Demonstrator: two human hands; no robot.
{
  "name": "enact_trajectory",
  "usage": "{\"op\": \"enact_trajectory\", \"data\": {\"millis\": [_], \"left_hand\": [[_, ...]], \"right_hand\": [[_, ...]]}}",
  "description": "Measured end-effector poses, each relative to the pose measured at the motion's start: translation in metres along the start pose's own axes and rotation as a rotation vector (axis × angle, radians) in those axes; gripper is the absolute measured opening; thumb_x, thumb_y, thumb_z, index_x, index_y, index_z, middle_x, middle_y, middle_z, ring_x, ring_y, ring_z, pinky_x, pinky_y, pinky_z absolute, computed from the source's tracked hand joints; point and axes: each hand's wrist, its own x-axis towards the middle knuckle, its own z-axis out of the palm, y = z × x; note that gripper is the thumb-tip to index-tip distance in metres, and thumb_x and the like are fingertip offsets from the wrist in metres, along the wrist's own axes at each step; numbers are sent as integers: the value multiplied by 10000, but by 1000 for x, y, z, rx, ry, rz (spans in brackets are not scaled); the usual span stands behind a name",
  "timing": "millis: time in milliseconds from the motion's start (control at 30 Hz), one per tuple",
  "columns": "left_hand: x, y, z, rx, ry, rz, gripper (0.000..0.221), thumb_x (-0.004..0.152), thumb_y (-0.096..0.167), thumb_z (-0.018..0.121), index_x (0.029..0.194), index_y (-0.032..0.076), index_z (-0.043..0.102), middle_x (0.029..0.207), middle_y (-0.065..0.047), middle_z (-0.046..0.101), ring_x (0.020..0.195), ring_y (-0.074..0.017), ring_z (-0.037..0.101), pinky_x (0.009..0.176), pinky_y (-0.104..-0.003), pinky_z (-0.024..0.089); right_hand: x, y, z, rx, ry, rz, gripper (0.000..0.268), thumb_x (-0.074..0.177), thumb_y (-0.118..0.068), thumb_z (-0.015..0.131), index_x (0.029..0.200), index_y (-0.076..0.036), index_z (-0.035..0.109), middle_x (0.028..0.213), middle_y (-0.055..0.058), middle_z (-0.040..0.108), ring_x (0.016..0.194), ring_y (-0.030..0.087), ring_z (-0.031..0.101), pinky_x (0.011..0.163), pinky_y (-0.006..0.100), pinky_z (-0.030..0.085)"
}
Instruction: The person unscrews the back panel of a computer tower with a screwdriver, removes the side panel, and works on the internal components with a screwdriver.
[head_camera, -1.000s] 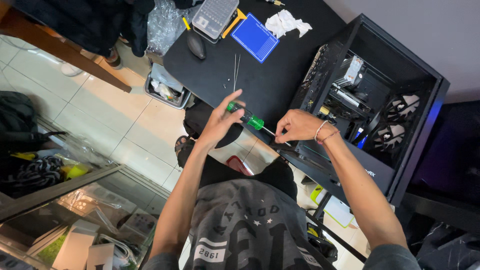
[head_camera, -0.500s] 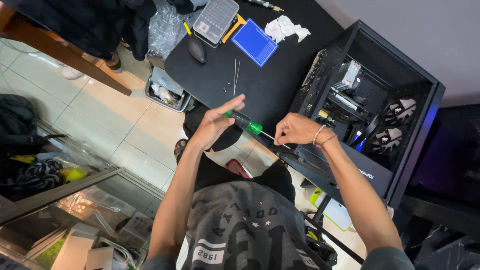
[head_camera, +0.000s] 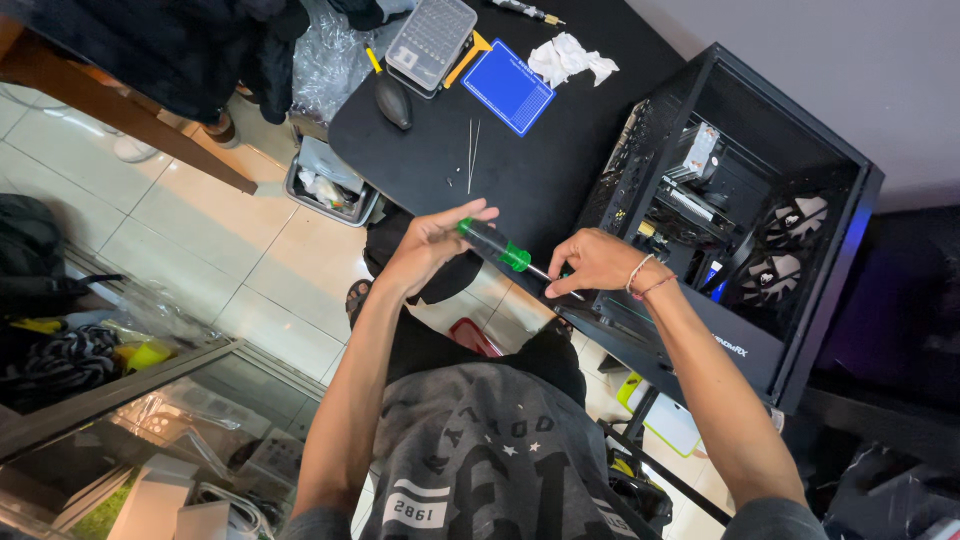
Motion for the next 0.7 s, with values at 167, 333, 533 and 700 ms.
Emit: {"op": "enact_trajectory", "data": {"millis": [167,333,533,700], "left_hand": [[8,-3,-15,139,73,-140,557,937,-56,729,1483,0,637,1274,-253,737,1064,-273,765,878,-409,682],[2,8,5,73,56,-106,626,923,-80,695,1533,7,581,1477,-261,631,1239,-295,690,1030,-425,600],[9,-17,-10,149,160,-136,432,983,93,777,1398,13,685,1175,-192,684,912,-199,756,809,-348,689],[11,-21,-3,495,235,-140,279,1067,369,733,1155,125,834,794,-112,669,572,-156,689,578,-278,624]], "right_hand": [[-1,2,0,46,12,-25,166,727,-298,911,840,-183,876,410,-61,400,472,135,497,558,294,417],[11,18,4,68,-33,-40,107,755,-290,890,840,-226,887,439,-94,375,492,104,482,560,282,392],[8,9,1,51,-78,-49,92,801,-289,839,860,-252,899,449,-102,379,502,100,481,570,270,390],[2,1,-3,33,-72,-13,104,762,-335,881,846,-277,897,424,-56,410,501,140,503,585,303,425]]}}
